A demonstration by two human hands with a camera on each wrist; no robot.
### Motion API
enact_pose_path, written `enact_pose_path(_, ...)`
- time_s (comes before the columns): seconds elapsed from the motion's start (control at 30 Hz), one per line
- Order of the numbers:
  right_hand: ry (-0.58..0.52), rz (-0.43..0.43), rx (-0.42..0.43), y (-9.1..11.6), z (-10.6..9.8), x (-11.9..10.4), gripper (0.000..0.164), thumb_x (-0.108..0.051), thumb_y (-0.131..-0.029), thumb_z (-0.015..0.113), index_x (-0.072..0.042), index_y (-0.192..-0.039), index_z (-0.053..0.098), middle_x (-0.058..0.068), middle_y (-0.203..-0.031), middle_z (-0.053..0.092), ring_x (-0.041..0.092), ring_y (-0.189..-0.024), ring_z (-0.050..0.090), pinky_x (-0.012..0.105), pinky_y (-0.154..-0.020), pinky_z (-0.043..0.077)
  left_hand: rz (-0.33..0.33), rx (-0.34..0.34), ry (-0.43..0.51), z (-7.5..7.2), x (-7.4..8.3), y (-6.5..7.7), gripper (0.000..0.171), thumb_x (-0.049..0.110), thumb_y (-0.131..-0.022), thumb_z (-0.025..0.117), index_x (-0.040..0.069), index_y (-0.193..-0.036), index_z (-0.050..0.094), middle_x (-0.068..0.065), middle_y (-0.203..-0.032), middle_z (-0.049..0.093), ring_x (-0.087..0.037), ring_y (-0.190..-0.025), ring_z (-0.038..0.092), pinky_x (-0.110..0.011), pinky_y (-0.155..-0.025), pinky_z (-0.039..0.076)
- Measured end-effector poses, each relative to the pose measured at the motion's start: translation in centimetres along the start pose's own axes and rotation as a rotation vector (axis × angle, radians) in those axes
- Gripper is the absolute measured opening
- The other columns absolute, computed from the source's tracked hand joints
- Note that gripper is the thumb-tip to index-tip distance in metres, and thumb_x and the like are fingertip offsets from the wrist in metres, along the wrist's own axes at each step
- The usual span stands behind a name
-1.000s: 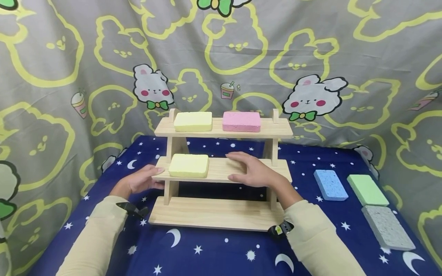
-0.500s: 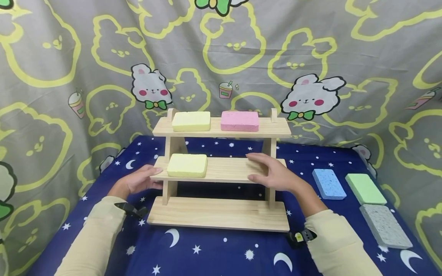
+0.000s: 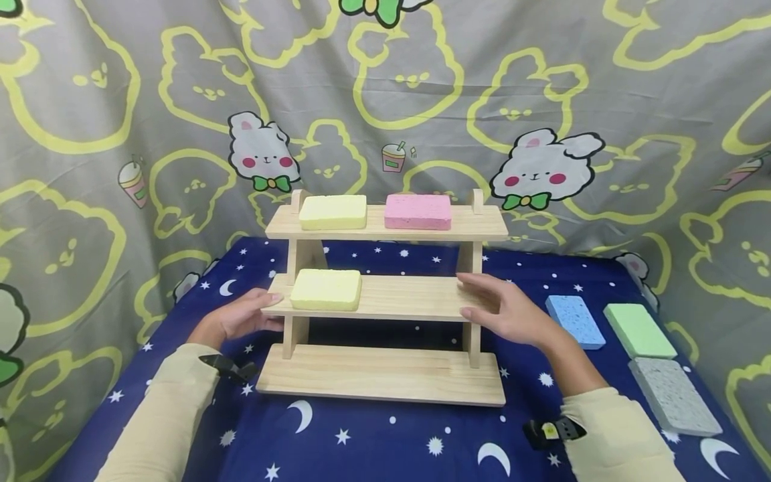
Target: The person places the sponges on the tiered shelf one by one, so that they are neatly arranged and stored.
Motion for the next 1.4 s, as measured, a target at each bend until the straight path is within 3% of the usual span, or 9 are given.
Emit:
enact_pose_path(0.13,0.011,-0.021,0.062,0.9,-0.9,0.3,0.049,-0.006,-0.089,0.062,0.001,-0.135,0.046,0.022,-0.134,0.05,-0.006,-0.12,0.046,0.006,-0.095,0.033,0.005,-0.008,0.002,0.0,0.0,0.0,0.043,0.025,-0.096,0.048,-0.011,-0.122,0.046,-0.008,-0.102,0.064,-0.027,-0.102,0.06,-0.045,-0.086,0.051)
enact_pose_path(0.53,0.07,0.147,0.197,3.4,-3.2,3.3,0.047,-0.017,-0.093,0.059,-0.001,-0.136,0.046,0.023,-0.134,0.049,-0.02,-0.112,0.039,0.0,-0.087,0.033,0.008,-0.021,0.002,0.1,0.2,0.0,0.048,0.028,-0.096,0.05,-0.012,-0.123,0.044,-0.007,-0.103,0.064,-0.022,-0.099,0.061,-0.044,-0.086,0.051)
enact_pose_path(0.73,0.135,0.321,0.263,5.2,-4.2,5.7,0.052,-0.032,-0.094,0.056,-0.006,-0.138,0.045,0.022,-0.135,0.05,0.024,-0.121,0.052,-0.001,-0.078,0.034,0.013,-0.03,-0.004,0.1,0.2,0.0,0.05,0.029,-0.095,0.051,-0.012,-0.123,0.044,-0.007,-0.103,0.064,-0.022,-0.099,0.061,-0.043,-0.086,0.051)
enact_pose_path(0.87,0.157,0.396,0.326,6.4,-4.9,7.3,0.054,-0.037,-0.094,0.055,-0.005,-0.138,0.046,0.023,-0.134,0.05,0.001,-0.112,0.053,-0.001,-0.075,0.034,0.014,-0.031,-0.006,0.1,0.2,0.1,0.051,0.03,-0.095,0.05,-0.013,-0.123,0.044,-0.007,-0.104,0.064,-0.021,-0.1,0.061,-0.044,-0.087,0.051)
enact_pose_path(0.97,0.179,0.449,0.373,7.2,-5.4,8.3,0.057,-0.04,-0.094,0.053,-0.003,-0.136,0.046,0.023,-0.132,0.051,0.004,-0.11,0.054,0.001,-0.073,0.037,0.013,-0.026,-0.008,0.1,0.2,0.0,0.051,0.028,-0.096,0.05,-0.013,-0.124,0.043,-0.007,-0.104,0.064,-0.022,-0.1,0.061,-0.044,-0.087,0.051)
enact_pose_path(1.07,0.18,0.503,0.405,8.0,-5.7,9.4,0.06,-0.042,-0.094,0.052,-0.001,-0.137,0.045,0.026,-0.133,0.049,0.034,-0.117,0.051,0.021,-0.085,0.048,0.009,-0.019,-0.004,0.1,0.2,0.0,0.049,0.027,-0.096,0.049,-0.013,-0.124,0.043,-0.007,-0.104,0.064,-0.023,-0.1,0.061,-0.043,-0.086,0.051)
enact_pose_path(1.13,0.163,0.533,0.44,8.7,-5.9,10.9,0.059,-0.041,-0.094,0.053,-0.001,-0.137,0.045,0.026,-0.133,0.048,0.041,-0.119,0.048,0.033,-0.088,0.049,0.008,-0.018,0.002,0.1,0.3,0.0,0.047,0.026,-0.096,0.048,-0.012,-0.123,0.044,-0.007,-0.103,0.064,-0.022,-0.1,0.061,-0.043,-0.086,0.051)
enact_pose_path(1.23,0.138,0.561,0.49,9.8,-6.2,14.1,0.059,-0.041,-0.092,0.055,-0.005,-0.138,0.045,0.024,-0.135,0.048,0.038,-0.121,0.047,0.041,-0.091,0.047,0.012,-0.021,0.01,0.1,0.3,0.1,0.044,0.025,-0.096,0.049,-0.011,-0.121,0.046,-0.007,-0.101,0.065,-0.021,-0.098,0.062,-0.043,-0.085,0.052)
enact_pose_path(1.4,0.222,0.566,0.559,11.9,-6.9,20.5,0.063,-0.051,-0.088,0.057,-0.015,-0.138,0.047,0.018,-0.131,0.053,-0.001,-0.109,0.05,0.01,-0.085,0.042,0.018,-0.031,0.012,0.2,0.3,0.1,0.042,0.027,-0.096,0.05,-0.009,-0.118,0.049,-0.007,-0.101,0.065,-0.023,-0.099,0.061,-0.042,-0.085,0.052)
Point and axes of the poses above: each hand's wrist, its own y-axis away from the middle knuckle, its own z-axis out of the palm, x = y × z, the point moved 8 cm from there along -y, towards the middle knuckle
